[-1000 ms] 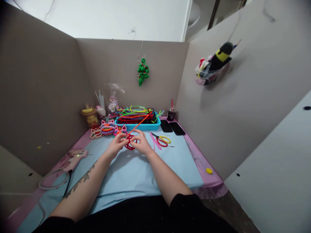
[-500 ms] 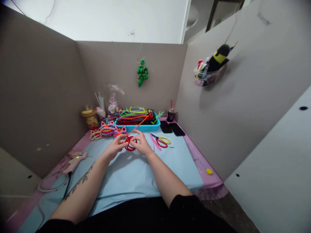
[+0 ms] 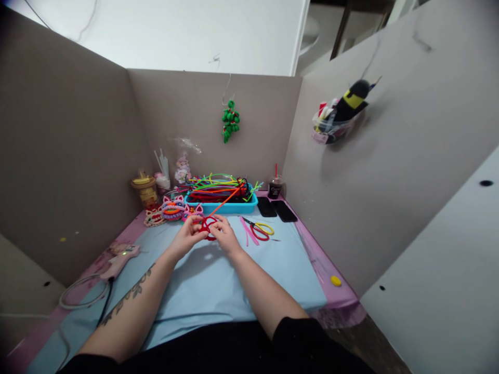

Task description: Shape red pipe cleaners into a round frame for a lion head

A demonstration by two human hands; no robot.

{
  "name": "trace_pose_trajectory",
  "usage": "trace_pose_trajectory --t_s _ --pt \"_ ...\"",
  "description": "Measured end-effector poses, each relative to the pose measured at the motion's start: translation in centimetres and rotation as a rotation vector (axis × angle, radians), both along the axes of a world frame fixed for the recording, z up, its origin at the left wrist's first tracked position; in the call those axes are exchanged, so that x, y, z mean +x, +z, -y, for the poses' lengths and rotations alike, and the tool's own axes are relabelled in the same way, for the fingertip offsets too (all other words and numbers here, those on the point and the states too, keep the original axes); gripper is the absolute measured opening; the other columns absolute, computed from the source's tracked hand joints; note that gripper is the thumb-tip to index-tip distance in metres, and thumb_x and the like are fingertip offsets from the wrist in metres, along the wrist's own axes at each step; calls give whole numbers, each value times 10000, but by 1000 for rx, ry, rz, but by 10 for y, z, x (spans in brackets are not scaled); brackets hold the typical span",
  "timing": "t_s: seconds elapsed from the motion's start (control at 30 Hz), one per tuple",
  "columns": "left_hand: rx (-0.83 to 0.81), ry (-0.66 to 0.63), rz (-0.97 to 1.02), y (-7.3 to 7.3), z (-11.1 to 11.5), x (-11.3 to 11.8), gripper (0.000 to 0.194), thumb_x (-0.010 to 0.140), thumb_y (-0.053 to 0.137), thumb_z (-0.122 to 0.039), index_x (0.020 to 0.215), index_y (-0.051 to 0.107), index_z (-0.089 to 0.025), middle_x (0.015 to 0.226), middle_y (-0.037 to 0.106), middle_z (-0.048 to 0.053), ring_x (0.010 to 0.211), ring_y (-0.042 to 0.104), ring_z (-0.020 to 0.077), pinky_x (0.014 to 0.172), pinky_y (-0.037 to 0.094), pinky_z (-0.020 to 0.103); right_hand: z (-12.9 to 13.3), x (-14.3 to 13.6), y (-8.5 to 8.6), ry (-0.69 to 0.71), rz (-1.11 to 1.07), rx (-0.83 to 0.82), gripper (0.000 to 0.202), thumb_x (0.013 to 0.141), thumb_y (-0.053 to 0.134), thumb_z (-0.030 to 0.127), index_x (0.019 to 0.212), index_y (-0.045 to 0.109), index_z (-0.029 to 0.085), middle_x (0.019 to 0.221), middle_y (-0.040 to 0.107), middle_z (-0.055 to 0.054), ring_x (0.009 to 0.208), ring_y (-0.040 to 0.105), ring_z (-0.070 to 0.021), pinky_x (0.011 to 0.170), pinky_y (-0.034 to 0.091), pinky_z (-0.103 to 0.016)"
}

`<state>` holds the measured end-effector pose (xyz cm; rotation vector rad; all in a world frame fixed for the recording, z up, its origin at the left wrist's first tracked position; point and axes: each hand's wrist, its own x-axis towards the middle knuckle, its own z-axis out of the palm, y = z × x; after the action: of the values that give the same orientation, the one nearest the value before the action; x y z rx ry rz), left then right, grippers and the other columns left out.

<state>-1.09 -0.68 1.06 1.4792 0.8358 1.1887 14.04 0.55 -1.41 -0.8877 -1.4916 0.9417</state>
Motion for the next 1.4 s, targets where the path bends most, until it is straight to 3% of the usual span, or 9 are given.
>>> trace_pose_trajectory --t_s 0.37,0.6,0.77,0.83,0.97,1.1,1.27,1.4 --pt "99 92 -80 3 6 7 456 671 688 -327 985 386 -191 561 478 -86 476 442 73 477 287 194 7 -11 1 -23 -75 -34 257 775 528 388 609 524 193 1220 508 -95 1204 425 -205 1014 308 -331" --pt "127 142 -112 -3 0 6 460 680 676 -343 1016 403 -186 553 473 -84 454 392 68 472 255 200 5 -12 -2 -92 -100 -39 202 764 542 365 659 571 195 1205 518 -90 1198 435 -215 1009 321 -346" --pt "180 173 -185 -6 -5 2 489 675 678 -314 1067 421 -174 601 493 -63 495 420 81 500 292 211 4 -2 3 -199 -1 1 144 759 546 320 837 609 217 1243 486 -85 1199 428 -228 948 378 -372" --pt "199 152 -235 -8 -6 -1 503 674 678 -312 1087 427 -173 611 498 -57 501 431 87 499 296 213 5 5 9 -216 98 95 184 750 564 286 916 623 234 1271 458 -75 1213 409 -227 996 328 -392" --pt "227 52 -326 -12 -5 -4 546 710 637 -300 1182 389 -181 680 548 -26 515 467 105 492 316 223 5 18 17 -107 364 236 117 713 632 262 823 669 255 1307 430 -39 1292 279 -245 1071 192 -432" --pt "303 43 -425 -14 -4 -5 584 708 632 -273 1233 390 -193 757 602 13 600 537 144 558 382 254 1 20 13 11 454 188 38 705 637 257 690 642 223 1273 462 -46 1280 294 -249 1050 217 -444" --pt "416 259 -412 -14 -7 -6 606 683 655 -285 1231 404 -218 1042 595 69 605 518 107 636 422 264 -9 16 5 -63 236 73 147 741 566 307 650 606 199 1160 528 -69 1148 448 -219 991 307 -375" --pt "371 367 -420 -16 -7 -3 464 765 575 -329 1190 454 -187 798 639 25 577 520 117 618 415 252 -16 11 -1 -64 -93 -55 233 707 584 393 608 570 183 1002 608 -58 976 534 -210 870 387 -329"
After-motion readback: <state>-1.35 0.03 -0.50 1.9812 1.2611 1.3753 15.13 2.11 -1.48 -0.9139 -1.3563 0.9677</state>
